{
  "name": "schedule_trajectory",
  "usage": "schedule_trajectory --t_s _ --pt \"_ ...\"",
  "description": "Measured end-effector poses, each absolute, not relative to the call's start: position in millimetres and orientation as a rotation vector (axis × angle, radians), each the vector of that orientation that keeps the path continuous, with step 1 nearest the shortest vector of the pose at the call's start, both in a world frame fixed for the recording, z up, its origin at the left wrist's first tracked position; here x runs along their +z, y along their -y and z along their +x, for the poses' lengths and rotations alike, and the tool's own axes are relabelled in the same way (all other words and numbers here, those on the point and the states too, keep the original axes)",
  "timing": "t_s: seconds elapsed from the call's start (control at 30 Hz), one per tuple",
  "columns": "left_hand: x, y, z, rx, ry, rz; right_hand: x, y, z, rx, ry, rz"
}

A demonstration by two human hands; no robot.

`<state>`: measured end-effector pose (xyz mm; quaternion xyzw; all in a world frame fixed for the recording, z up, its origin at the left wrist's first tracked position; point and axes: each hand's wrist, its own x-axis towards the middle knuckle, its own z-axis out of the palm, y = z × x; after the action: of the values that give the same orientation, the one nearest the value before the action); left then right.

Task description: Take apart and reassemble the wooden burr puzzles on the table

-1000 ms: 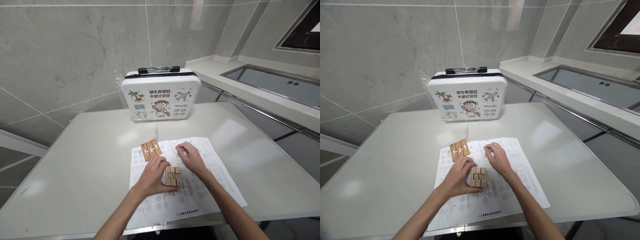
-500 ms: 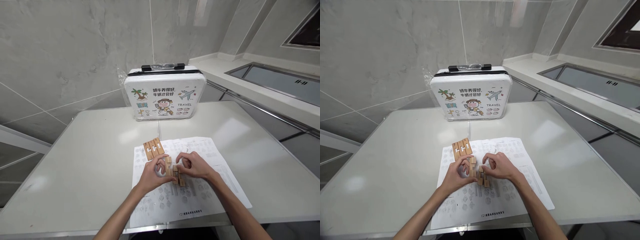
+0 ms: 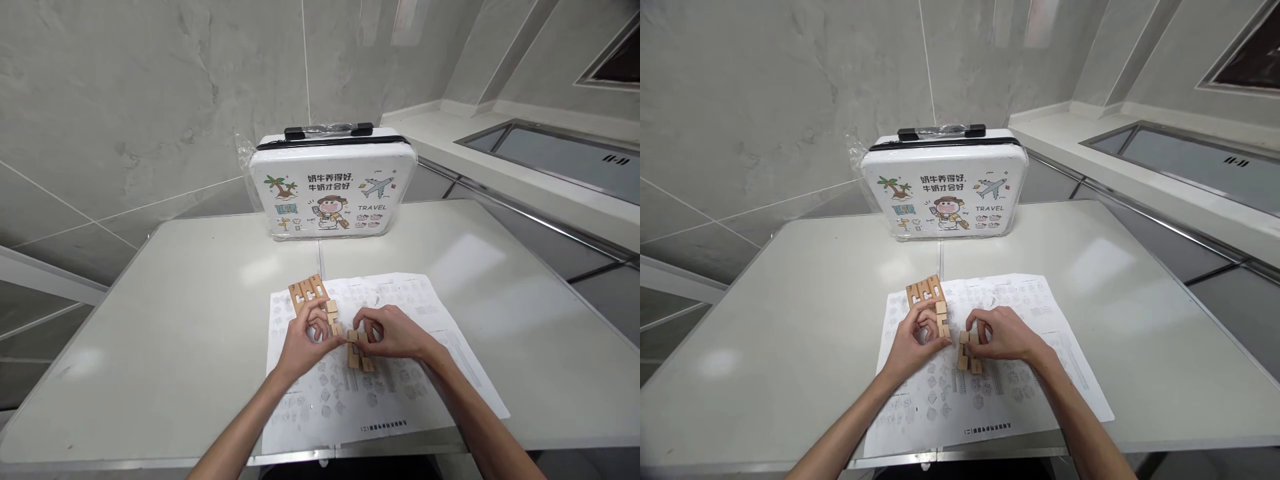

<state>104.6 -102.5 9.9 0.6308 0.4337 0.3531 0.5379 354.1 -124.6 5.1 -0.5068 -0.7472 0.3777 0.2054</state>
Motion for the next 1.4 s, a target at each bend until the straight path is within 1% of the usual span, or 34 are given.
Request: schedule_trajectory --t_s 0.27,0.5,0.7,0.83,1.03,1.2,1.4 --pt "2.8 101.0 105.3 0.823 -1.016 1.499 4.0 119.8 351.8 0.911 2.052 -1.504" --pt "5.5 101.6 106.4 0.814 -1.027 1.487 3.4 119.9 352.5 0.883 2.032 -1.508" --pt "7.1 101.8 106.3 0.795 -1.021 1.465 0.6 117.6 352.9 1.053 1.741 -1.504" --pt "6.7 102.2 106.3 0.776 -1.016 1.477 0.4 116.5 351.1 1.17 1.555 -1.43" --pt "11.0 103.3 107.0 0.708 -1.004 1.524 2.1 118.9 343.7 1.438 1.281 -1.226" --pt "13.2 104.4 107.5 0.685 -0.996 1.535 -3.5 118.3 340.9 1.407 1.271 -1.241" --pt "14.1 103.2 107.9 0.691 -1.022 1.534 -3.0 116.3 346.1 1.528 1.195 -1.197"
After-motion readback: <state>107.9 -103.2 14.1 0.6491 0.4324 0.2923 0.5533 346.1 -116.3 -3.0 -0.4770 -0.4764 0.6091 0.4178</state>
